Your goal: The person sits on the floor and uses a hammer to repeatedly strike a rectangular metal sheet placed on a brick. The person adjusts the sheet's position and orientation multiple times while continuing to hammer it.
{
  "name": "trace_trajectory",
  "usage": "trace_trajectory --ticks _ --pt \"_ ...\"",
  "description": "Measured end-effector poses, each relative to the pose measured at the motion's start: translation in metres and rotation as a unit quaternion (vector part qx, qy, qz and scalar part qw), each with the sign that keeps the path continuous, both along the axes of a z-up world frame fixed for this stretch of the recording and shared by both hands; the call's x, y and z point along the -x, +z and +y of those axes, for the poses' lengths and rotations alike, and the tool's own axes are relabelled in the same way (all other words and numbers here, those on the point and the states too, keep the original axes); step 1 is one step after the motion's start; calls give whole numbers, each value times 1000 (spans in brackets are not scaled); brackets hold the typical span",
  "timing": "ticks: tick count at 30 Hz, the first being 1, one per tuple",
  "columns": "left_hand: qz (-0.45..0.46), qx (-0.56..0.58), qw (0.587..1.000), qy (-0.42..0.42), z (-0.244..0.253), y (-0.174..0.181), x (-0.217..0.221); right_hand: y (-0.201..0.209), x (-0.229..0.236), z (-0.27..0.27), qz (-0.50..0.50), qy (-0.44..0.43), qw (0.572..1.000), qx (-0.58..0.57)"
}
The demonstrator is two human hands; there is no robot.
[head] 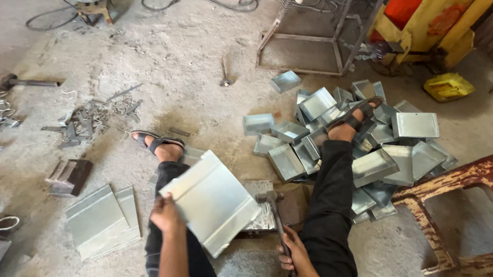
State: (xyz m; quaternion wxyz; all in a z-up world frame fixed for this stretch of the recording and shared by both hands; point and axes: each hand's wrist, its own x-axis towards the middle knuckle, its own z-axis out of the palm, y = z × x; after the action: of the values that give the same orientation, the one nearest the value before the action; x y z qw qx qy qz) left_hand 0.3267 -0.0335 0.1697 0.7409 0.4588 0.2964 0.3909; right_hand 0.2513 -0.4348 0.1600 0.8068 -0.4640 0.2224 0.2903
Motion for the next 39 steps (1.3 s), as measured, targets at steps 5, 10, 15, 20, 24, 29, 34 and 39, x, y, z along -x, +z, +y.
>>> trace_trajectory --ticks 5,10,15,20,24,29,34,39 --pt "123 96 987 -44 -44 -71 -38 5 8 10 -33 -8 995 95" --pt "121 159 970 -141 -55 -94 -48 11 12 10 -60 -4 991 122" --pt "202 -15 965 -166 -71 -115 -24 12 14 12 -46 -16 992 118" --pt "251 -88 951 -158 -111 -110 10 7 14 11 -90 -32 987 129" --pt "325 -201 921 -74 -126 -99 -8 -1 14 2 -212 -38 941 262" --pt "257 -267 925 -85 -132 -63 -50 23 38 0 -424 -64 839 334" --pt "231 -311 914 -116 -133 -40 -63 50 41 10 -330 -60 928 160" --pt "195 -295 930 -105 -134 -51 -69 19 43 21 -233 44 951 199"
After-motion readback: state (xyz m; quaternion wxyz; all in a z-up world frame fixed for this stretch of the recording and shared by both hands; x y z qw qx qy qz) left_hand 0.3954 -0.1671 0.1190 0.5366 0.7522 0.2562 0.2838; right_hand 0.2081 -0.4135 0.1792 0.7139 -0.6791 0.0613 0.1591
